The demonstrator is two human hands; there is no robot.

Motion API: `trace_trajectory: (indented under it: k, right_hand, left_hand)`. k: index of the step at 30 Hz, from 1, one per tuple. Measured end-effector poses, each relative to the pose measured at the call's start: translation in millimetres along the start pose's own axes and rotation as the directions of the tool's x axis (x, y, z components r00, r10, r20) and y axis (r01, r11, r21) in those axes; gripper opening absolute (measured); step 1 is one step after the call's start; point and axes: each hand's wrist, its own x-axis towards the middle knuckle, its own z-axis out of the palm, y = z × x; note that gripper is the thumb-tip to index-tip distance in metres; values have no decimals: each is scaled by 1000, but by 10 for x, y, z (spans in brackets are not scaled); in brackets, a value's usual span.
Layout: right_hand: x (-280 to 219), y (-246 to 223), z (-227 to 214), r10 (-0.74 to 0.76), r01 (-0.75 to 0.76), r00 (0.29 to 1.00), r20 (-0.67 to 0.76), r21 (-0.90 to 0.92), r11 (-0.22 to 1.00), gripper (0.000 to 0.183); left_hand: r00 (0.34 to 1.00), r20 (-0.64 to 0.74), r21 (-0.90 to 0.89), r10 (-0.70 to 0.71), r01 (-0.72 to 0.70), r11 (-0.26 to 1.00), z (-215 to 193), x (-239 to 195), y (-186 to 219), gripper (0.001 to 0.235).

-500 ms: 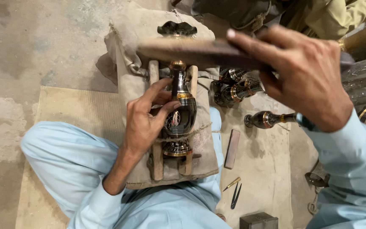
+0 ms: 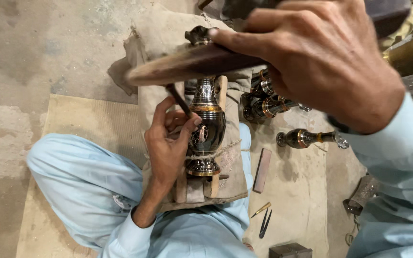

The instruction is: The person sits on the floor and uses a chisel and wooden mallet to engrave decorative patterns onto a silver-colored metal vase held in a padded wooden jig. The person repeatedly strikes the chisel to create intricate designs on the vase's surface.

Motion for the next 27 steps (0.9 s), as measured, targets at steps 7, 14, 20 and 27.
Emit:
trace_trajectory:
  k: [7,14,20,27]
  right_hand:
    - [244,-103,-166,-37,41,999,-37,124,991,41]
    - [282,-130,-194,-39,44,996,-78,63,997,35]
    - [175,-96,-209,-66,72,987,-147,40,997,42]
    - [219,-82,-242,-32,65,978,-205,156,986,49]
  left_hand:
    - [999,-38,-178,12,-18,984,17,-97,-135,45]
    - [999,-16,-231,34,-36,972,22,-92,-165,46]
    - [999,-53,-202,-6,-5,979,64,-71,-166,49]
    - [996,-73,-208,49,-64,976,94,-97,-181,48]
